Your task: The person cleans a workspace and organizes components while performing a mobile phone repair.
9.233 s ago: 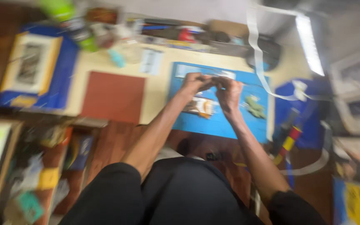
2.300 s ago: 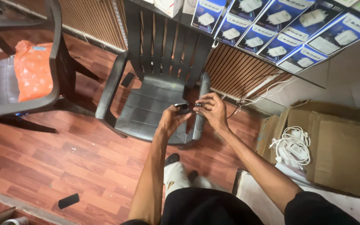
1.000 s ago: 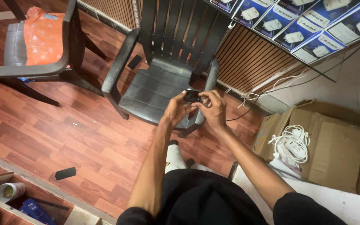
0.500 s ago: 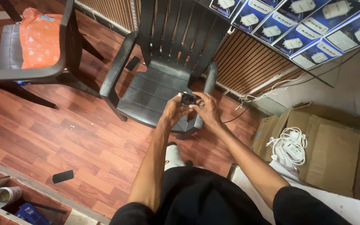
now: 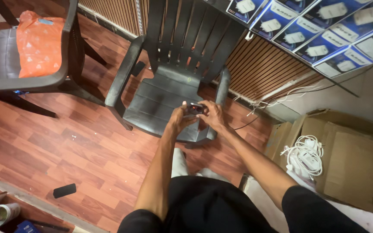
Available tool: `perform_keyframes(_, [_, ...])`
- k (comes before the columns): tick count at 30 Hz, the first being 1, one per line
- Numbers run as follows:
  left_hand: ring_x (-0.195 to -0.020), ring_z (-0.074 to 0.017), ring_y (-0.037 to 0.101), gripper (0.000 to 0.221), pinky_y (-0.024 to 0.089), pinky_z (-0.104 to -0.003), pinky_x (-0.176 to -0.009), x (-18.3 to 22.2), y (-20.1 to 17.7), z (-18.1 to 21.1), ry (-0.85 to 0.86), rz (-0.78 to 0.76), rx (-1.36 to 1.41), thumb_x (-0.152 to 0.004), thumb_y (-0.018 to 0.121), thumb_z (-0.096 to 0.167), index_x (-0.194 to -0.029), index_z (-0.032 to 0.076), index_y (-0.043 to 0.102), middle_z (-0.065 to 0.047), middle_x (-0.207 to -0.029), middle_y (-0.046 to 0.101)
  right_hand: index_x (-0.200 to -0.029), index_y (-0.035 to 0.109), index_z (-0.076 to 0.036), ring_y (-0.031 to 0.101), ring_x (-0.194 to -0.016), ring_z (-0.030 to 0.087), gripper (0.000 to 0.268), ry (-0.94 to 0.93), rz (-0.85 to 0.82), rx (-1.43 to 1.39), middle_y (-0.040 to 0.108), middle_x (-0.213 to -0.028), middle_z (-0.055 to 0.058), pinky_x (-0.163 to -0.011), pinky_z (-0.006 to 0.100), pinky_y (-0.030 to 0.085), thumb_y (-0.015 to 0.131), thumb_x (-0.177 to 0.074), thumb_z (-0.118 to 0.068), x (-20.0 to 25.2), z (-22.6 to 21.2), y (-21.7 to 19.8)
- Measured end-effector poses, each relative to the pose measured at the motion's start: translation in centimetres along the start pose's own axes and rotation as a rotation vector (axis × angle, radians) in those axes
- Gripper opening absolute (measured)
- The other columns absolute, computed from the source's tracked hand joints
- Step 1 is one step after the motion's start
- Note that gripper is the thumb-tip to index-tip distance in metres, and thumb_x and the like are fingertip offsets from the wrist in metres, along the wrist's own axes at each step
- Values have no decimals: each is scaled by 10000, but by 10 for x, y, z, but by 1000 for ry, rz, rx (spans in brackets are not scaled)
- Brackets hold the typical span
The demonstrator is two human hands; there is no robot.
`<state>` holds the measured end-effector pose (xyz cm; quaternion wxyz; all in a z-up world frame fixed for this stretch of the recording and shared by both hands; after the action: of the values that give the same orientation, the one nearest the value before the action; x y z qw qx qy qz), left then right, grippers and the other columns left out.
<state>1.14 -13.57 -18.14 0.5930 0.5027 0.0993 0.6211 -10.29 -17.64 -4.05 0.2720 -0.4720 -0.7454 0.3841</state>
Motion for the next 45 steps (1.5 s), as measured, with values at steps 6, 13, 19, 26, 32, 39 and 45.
perform_keyframes(6, [-708, -272, 652, 474, 600, -393, -553, -44, -115, -66, -23, 341, -318, -905, 649, 510, -1059, 62, 630, -85, -987, 631, -1170, 687, -122, 704, -799, 225, 525, -99, -118, -7, 720, -993, 102, -708, 370, 578, 908, -695, -141, -22, 102, 74])
perform_keyframes(13, [-715, -228, 696, 420, 598, -411, -652, 53, -218, -103, -37, 523, -237, -948, 632, 396, -1239, 95, 597, -95, -1038, 699, -1138, 699, -115, 706, -960, 383, 522, -186, -131, 398, 740, -1035, 155, -824, 519, 546, 881, -691, -314, -1, 134, 107])
perform_keyframes(19, [-628, -193, 613, 462, 509, -361, -561, 154, -298, -89, 40, 712, -106, -999, 613, 367, -1327, 41, 590, -98, -983, 681, -1112, 704, -152, 696, -1076, 370, 431, -189, -310, 710, 731, -1113, 157, -897, 493, 562, 853, -755, -343, -16, 124, 138])
perform_keyframes(26, [-566, -146, 648, 387, 532, -307, -482, 238, -351, 24, 143, 858, -64, -990, 599, 338, -1267, 73, 644, -13, -871, 719, -1127, 755, -126, 711, -1012, 369, 407, -195, -451, 488, 752, -1058, 168, -873, 466, 576, 827, -786, -337, -49, -52, 179])
perform_keyframes(32, [-473, -120, 595, 328, 434, -264, -405, 314, -416, 240, 476, 928, -152, -974, 611, 352, -1077, 66, 733, -28, -707, 704, -1140, 754, -71, 754, -950, 255, 311, -664, -555, -78, 785, -1055, 123, -799, 375, 579, 754, -892, -259, -61, -435, 300])
perform_keyframes(39, [-436, -64, 445, 438, 320, -245, -382, 475, -479, 492, 754, 951, -109, -987, 615, 474, -774, 93, 650, 21, -575, 523, -1100, 739, -34, 735, -743, 118, 250, -571, -612, -637, 788, -857, 66, -645, 276, 567, 725, -935, -222, -121, -724, 406])
perform_keyframes(45, [-409, -69, 427, 510, 279, -238, -371, 516, -570, 628, 784, 827, -96, -979, 586, 527, -713, 93, 623, 29, -531, 512, -997, 675, -60, 646, -628, 81, 229, -515, -756, -803, 724, -774, 10, -524, 238, 494, 675, -983, -288, -199, -844, 529])
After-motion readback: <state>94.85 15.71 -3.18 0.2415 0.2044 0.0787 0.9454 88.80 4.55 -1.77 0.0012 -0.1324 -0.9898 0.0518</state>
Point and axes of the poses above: each hand's wrist, its own x-axis away from the middle knuckle, its own y-axis out of the palm, z = x × y, the point moved 9 cm from there along -x, towards the middle knuckle
